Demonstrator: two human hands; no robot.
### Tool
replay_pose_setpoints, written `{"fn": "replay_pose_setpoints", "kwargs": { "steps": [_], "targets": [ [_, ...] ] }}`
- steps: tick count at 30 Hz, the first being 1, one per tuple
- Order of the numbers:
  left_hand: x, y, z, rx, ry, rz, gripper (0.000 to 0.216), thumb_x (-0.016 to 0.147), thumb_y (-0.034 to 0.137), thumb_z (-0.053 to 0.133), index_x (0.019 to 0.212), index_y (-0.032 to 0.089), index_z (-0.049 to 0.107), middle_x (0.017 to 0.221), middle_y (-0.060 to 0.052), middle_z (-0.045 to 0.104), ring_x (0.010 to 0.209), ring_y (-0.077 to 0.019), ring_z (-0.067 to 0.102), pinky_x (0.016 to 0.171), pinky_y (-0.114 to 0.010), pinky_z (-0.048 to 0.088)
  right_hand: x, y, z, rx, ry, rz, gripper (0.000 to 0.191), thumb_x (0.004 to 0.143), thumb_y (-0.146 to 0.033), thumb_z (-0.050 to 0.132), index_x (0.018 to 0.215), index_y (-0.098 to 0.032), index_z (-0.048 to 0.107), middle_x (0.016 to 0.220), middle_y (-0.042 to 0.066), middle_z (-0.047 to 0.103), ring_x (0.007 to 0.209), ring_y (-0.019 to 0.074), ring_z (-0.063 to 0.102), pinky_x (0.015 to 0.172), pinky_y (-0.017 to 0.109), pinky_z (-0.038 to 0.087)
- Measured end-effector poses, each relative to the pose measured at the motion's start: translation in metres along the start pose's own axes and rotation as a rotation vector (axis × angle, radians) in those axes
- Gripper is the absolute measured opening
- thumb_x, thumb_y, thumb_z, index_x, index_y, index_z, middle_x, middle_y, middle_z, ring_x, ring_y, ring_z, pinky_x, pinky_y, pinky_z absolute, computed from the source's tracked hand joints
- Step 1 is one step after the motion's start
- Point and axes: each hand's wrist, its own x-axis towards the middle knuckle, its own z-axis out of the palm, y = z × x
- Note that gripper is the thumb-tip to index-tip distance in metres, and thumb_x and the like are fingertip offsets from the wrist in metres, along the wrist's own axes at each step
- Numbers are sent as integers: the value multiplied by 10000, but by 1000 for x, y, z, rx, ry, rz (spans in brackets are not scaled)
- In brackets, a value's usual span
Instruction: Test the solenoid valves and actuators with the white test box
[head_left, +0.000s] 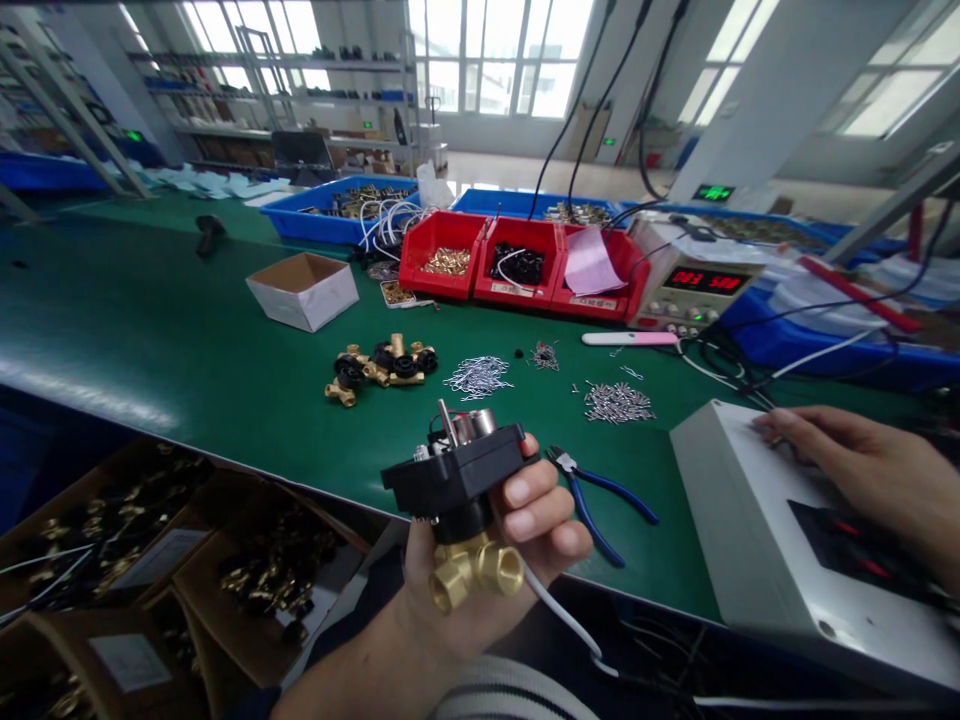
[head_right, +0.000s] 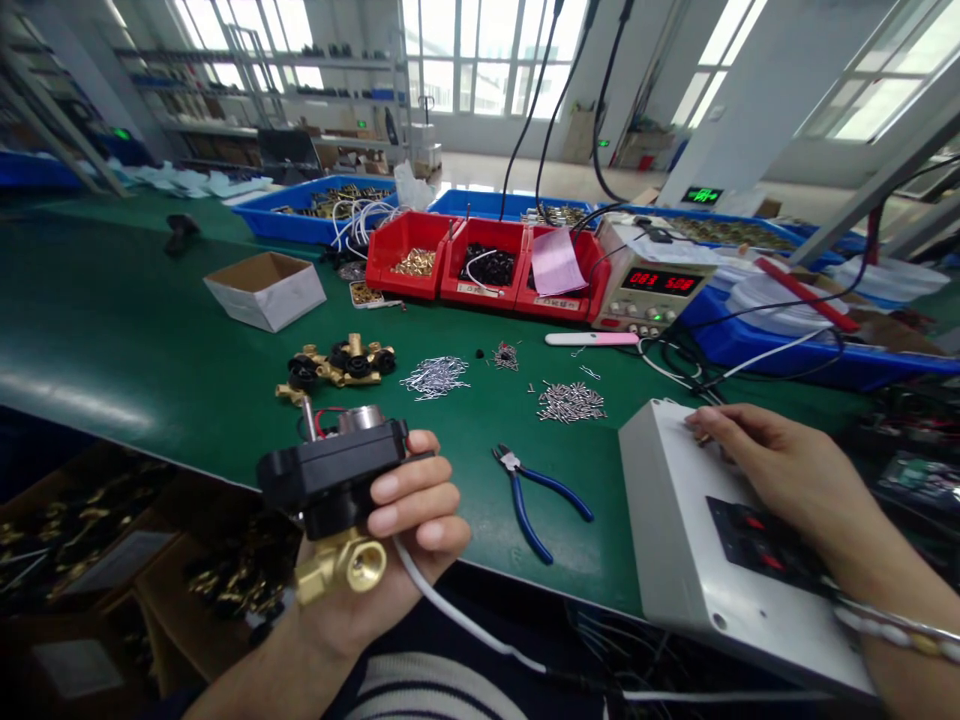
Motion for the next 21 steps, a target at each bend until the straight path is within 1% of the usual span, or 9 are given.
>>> {"fn": "replay_pose_setpoints", "kwargs": {
  "steps": [3,5,9,11,13,15,16,18,21],
  "targets": [
    [-1,-1,-1,6,24,5,103,923,127,596,993,60,561,727,12,519,616,-71,544,689,-236,510,-2,-6,-2,97,-81,170,544,418,-655,438,727,-252,634,844,114,709,784,355,631,786,478,458],
    [-2,-1,-2,19,45,4,103,926,130,592,997,59,571,729,12,525,612,-67,547,700,-238,526,-1,-4,-1,127,-77,165,565,405,-669,456,734,-246,634,865,112,703,827,350,616,833,468,435],
    [-4,2,-4,140,51,36,267,827,162,729,1040,51,612,836,-46,623,704,-110,632,768,-277,598,5,6,3,167,-64,141,714,373,-836,513,721,-229,653,822,110,695,752,308,597,728,424,434],
    [-2,2,-3,253,162,67,291,833,269,745,1008,57,648,888,-107,673,757,-177,679,754,-324,625,5,10,4,189,-46,88,811,342,-941,511,685,-220,656,769,115,686,680,278,577,648,394,421],
    [3,1,-1,359,409,132,333,964,404,569,957,87,671,892,-140,697,771,-234,703,694,-385,637,3,11,5,211,-24,20,875,333,-1000,478,664,-210,658,714,113,671,619,246,552,596,368,407],
    [9,-2,1,467,634,209,444,1041,413,362,954,111,676,938,-148,706,807,-265,710,673,-448,636,0,12,6,219,-20,-22,899,371,-1020,446,666,-199,661,683,104,659,573,214,524,560,346,398],
    [11,-3,1,525,690,234,446,1050,383,328,975,114,676,986,-149,703,849,-273,708,695,-473,633,-1,13,7,218,-24,-32,897,408,-1017,439,677,-192,665,679,97,656,558,198,512,549,336,398],
    [12,-6,1,628,696,227,397,1048,306,343,997,100,678,1071,-158,685,939,-282,691,766,-506,621,-1,16,10,223,-25,-58,857,505,-981,451,705,-179,673,684,82,656,552,176,509,552,320,412],
    [9,-7,-2,730,613,162,270,1016,208,428,1033,109,679,1184,-143,645,1096,-306,631,855,-527,595,1,23,14,242,12,-108,687,688,-823,527,757,-158,686,679,68,656,567,168,539,573,309,441]
  ]
}}
